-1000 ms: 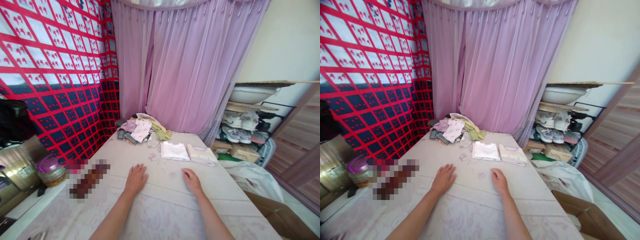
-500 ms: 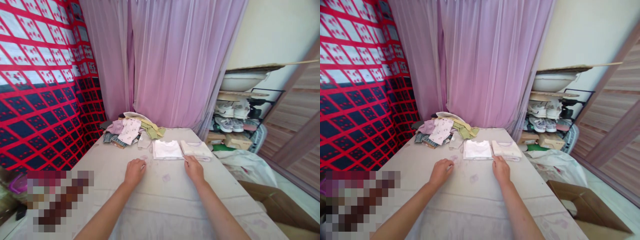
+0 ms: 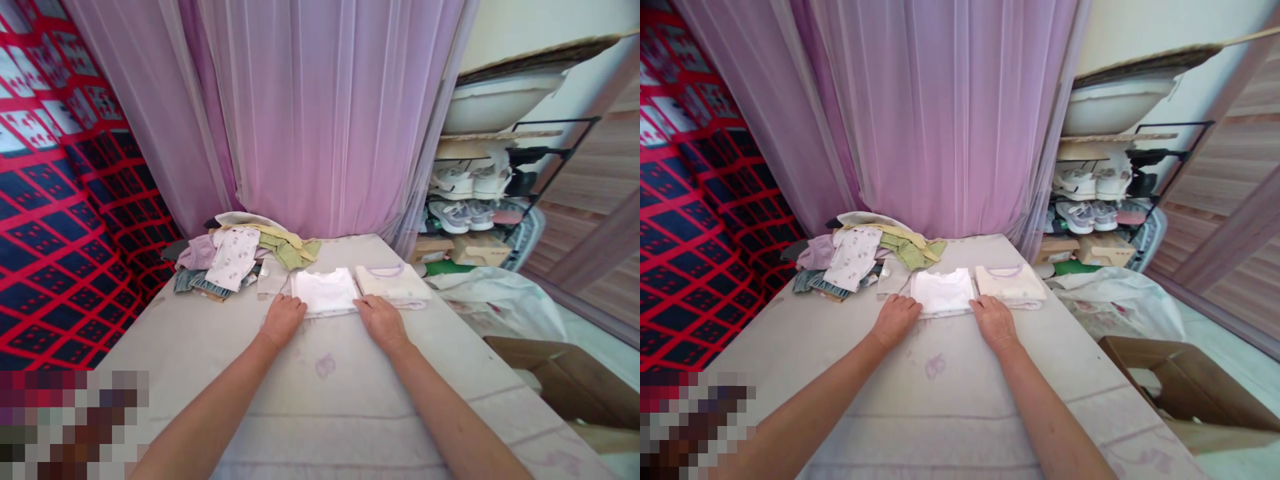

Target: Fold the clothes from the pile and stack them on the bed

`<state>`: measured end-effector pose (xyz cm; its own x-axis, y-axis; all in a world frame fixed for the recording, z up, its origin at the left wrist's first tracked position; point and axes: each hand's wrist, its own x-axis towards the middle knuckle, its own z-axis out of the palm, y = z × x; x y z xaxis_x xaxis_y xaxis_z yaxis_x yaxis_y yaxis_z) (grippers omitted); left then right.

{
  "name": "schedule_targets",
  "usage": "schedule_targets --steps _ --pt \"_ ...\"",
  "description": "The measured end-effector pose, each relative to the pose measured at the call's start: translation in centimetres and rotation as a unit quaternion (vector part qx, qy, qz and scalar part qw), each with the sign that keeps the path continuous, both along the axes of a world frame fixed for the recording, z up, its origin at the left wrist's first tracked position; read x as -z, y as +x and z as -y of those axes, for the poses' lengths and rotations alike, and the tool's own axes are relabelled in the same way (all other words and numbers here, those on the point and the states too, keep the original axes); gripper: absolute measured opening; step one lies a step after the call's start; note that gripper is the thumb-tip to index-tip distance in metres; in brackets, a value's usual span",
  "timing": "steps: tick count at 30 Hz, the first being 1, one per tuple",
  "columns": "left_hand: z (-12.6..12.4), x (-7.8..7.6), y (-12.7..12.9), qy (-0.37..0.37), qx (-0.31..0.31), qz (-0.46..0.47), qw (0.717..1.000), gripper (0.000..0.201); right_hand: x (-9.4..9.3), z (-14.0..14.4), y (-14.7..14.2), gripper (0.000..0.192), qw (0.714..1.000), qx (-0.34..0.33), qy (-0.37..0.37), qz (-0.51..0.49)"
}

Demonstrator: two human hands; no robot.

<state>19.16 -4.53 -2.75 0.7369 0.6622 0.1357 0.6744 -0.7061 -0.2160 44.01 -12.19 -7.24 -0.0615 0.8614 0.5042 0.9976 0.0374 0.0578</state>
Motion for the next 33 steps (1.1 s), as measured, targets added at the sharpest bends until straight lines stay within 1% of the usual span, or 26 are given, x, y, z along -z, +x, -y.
schedule_targets --steps 3,5,7,9,12,14,16,18,20,22,24,27,31,33 --pt "-0.4 0.1 -0.5 0.004 0.027 -0.015 1.0 0.022 0.7 -0.1 0.3 0.027 1.0 0.017 0.012 0.0" --pt "-0.2 0.2 -0.8 -0.001 0.02 -0.021 1.0 0.021 0.9 0.0 0.4 0.027 1.0 0.027 0.006 -0.005" --pt "0.2 0.3 -1.1 -0.012 0.002 -0.011 1.0 0.019 0.8 0.3 0.3 0.027 1.0 0.022 -0.007 -0.015" --pt "0.6 0.3 -1.2 -0.024 -0.014 0.02 0.999 0.021 0.4 0.7 0.0 0.028 0.999 0.012 -0.01 -0.028" --pt "0.6 -0.2 -0.8 -0.04 -0.037 0.083 0.995 0.027 -0.8 0.6 -0.9 0.034 0.999 0.002 0.009 -0.05" --pt "0.0 -0.5 0.2 -0.052 -0.051 0.12 0.99 0.033 -1.7 -0.2 -1.9 0.034 0.997 -0.015 0.025 -0.067" --pt "-1.1 -0.5 1.7 -0.068 -0.055 0.134 0.987 0.04 -2.3 -1.8 -3.0 0.036 0.995 -0.041 0.028 -0.082" --pt "-2.2 0.1 3.2 -0.095 -0.064 0.122 0.986 0.05 -2.2 -3.6 -3.9 0.04 0.995 -0.05 0.008 -0.09" --pt "-3.2 1.2 4.2 -0.133 -0.098 0.104 0.981 0.062 -1.5 -5.2 -4.5 0.046 0.994 -0.023 -0.046 -0.099" --pt "-3.8 2.3 4.6 -0.16 -0.134 0.101 0.973 0.073 -0.3 -6.1 -4.6 0.05 0.99 0.009 -0.095 -0.107" --pt "-4.0 3.2 4.5 -0.167 -0.151 0.113 0.968 0.078 0.7 -6.5 -4.5 0.05 0.988 0.025 -0.108 -0.108" --pt "-4.0 3.7 4.5 -0.17 -0.153 0.127 0.965 0.079 1.2 -6.4 -4.3 0.049 0.991 0.026 -0.086 -0.099" --pt "-4.0 3.2 4.7 -0.182 -0.155 0.128 0.963 0.078 0.8 -5.7 -4.6 0.044 0.995 0.005 -0.035 -0.097" --pt "-3.8 3.0 4.0 -0.172 -0.146 0.14 0.964 0.076 0.7 -4.7 -4.8 0.04 0.995 -0.021 0.007 -0.097"
